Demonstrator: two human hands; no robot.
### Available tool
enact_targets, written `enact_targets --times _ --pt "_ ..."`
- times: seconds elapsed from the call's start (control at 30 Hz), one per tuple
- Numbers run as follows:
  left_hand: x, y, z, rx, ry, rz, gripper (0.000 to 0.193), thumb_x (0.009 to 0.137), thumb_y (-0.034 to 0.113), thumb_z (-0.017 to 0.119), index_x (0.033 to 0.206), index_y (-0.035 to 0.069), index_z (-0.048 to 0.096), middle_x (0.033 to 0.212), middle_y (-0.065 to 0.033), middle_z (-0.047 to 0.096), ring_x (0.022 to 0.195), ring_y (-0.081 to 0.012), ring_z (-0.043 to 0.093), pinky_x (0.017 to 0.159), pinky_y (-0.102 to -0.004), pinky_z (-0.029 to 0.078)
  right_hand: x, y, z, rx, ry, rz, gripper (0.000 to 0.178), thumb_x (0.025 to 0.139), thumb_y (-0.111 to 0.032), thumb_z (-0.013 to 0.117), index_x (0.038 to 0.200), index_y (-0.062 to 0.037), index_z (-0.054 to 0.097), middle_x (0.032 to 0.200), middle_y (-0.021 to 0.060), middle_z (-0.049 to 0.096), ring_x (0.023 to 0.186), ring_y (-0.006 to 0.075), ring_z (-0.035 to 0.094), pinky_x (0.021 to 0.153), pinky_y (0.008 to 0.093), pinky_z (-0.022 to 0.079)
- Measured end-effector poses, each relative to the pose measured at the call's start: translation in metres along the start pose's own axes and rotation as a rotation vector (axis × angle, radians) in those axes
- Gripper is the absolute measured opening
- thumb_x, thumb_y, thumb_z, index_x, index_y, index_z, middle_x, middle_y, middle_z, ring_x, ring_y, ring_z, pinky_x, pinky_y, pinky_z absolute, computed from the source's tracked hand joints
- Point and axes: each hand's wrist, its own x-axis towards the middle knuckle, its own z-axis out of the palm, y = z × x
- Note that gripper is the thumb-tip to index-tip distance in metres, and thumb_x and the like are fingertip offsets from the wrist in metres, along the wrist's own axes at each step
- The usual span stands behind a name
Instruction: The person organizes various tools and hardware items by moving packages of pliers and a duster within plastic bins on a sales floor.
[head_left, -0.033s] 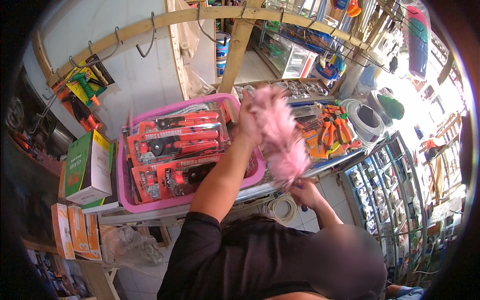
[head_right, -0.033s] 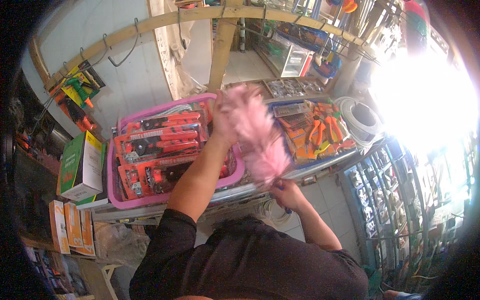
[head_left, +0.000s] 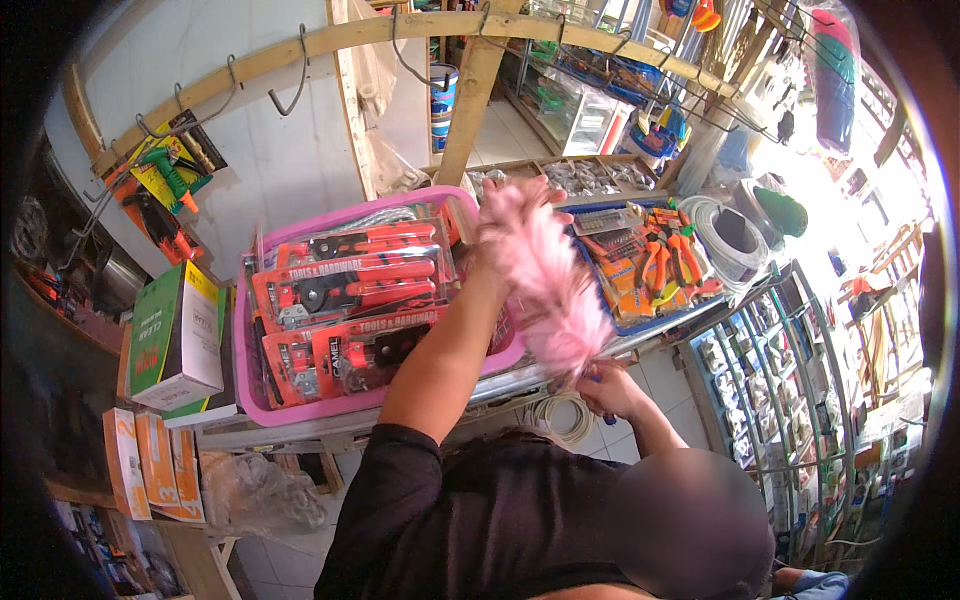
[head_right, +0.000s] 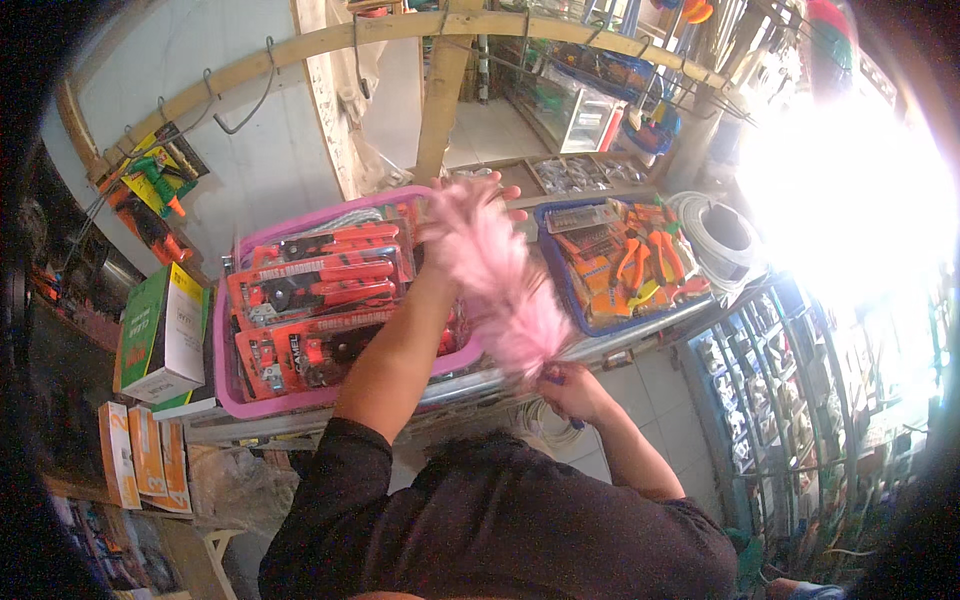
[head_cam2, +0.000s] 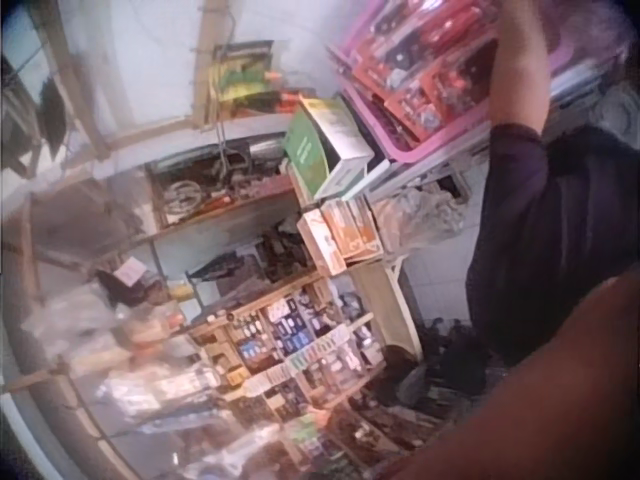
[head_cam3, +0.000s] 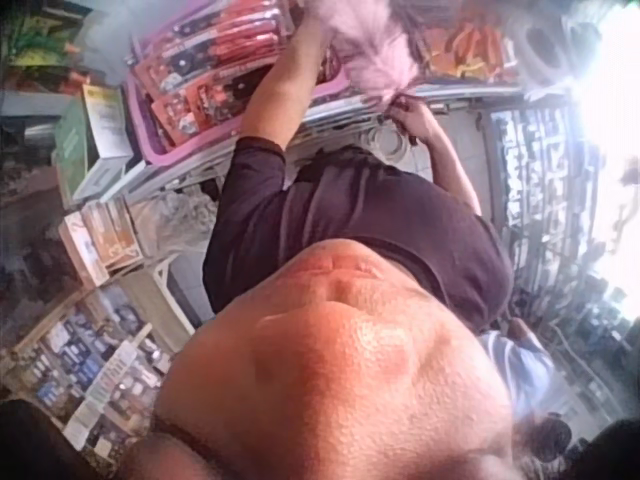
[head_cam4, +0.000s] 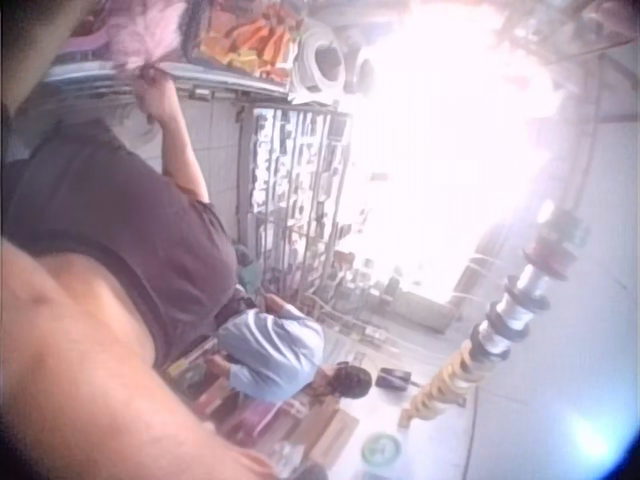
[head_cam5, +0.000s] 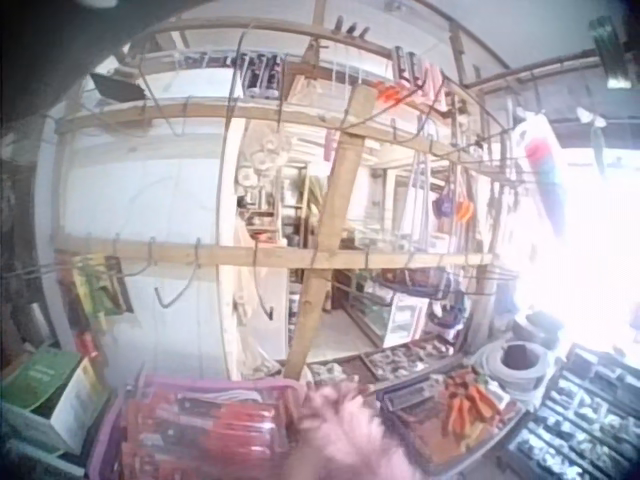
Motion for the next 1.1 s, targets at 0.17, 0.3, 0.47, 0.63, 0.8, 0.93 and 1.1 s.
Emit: enact_targets --times 0.17,0.3,0.47,0.63,0.8,0.93,1.1 --pt "0.001 -0.026 0.059 0.057 0.298 0.070 0.069 0.088 0.061 0.031 0.115 0.000 0.051 0.111 -0.0154 0.057 0.101 -0.0304 0.055 0.088 -0.0463 0.043 0.005 0.041 -0.017 0.111 0.099 0.008 0.016 0.081 -0.017 0.058 0.076 -0.0013 0.055 0.052 0.0018 0.047 0.040 0.0100 0.045 0.037 0.0248 0.034" --pt "0.001 -0.011 0.011 -0.034 -0.015 -0.038 0.061 0.088 0.059 0.034 0.114 0.007 0.051 0.106 -0.0139 0.059 0.095 -0.0295 0.057 0.086 -0.0465 0.045 -0.012 0.033 -0.011 0.006 -0.052 0.072 0.015 0.080 -0.017 0.059 0.082 -0.0017 0.058 0.054 0.0011 0.049 0.042 0.0095 0.045 0.038 0.0249 0.035" --pt "-0.004 -0.007 0.019 -0.011 0.355 0.059 0.060 0.089 0.059 0.030 0.115 0.008 0.049 0.105 -0.0143 0.059 0.091 -0.0329 0.058 0.078 -0.0512 0.047 -0.034 0.040 -0.014 -0.170 0.049 0.177 0.021 0.081 -0.021 0.060 0.093 -0.0037 0.062 0.056 0.0001 0.051 0.046 0.0073 0.046 0.041 0.0240 0.037" --pt "-0.003 -0.011 0.018 -0.034 0.353 0.076 0.060 0.090 0.058 0.028 0.115 0.009 0.049 0.106 -0.0135 0.058 0.089 -0.0335 0.059 0.075 -0.0524 0.046 -0.037 0.074 -0.028 -0.078 0.084 0.129 0.018 0.083 -0.021 0.058 0.080 -0.0034 0.057 0.054 0.0013 0.049 0.042 0.0084 0.046 0.037 0.0251 0.035" --pt "-0.003 -0.007 0.025 0.048 0.367 0.091 0.057 0.090 0.058 0.027 0.113 0.010 0.050 0.106 -0.0121 0.058 0.088 -0.0324 0.058 0.074 -0.0515 0.046 -0.040 0.078 -0.029 0.153 0.011 0.141 0.022 0.085 -0.021 0.057 0.072 -0.0039 0.049 0.052 0.0029 0.047 0.039 0.0106 0.044 0.035 0.0258 0.034" --pt "-0.005 -0.009 0.026 0.028 0.351 0.091 0.057 0.090 0.058 0.028 0.113 0.011 0.050 0.105 -0.0116 0.058 0.087 -0.0317 0.059 0.072 -0.0507 0.047 -0.037 0.076 -0.025 0.044 0.073 0.124 0.017 0.083 -0.019 0.059 0.082 -0.0021 0.056 0.055 0.0021 0.049 0.041 0.0098 0.045 0.036 0.0263 0.035" --pt "-0.006 -0.004 0.028 0.016 0.260 0.086 0.056 0.092 0.054 0.026 0.116 0.007 0.047 0.109 -0.0134 0.056 0.095 -0.0332 0.056 0.080 -0.0499 0.045 -0.032 0.059 -0.013 -0.084 0.016 0.117 0.024 0.080 -0.023 0.063 0.093 -0.0026 0.060 0.057 -0.0003 0.050 0.046 0.0078 0.045 0.041 0.0245 0.037"
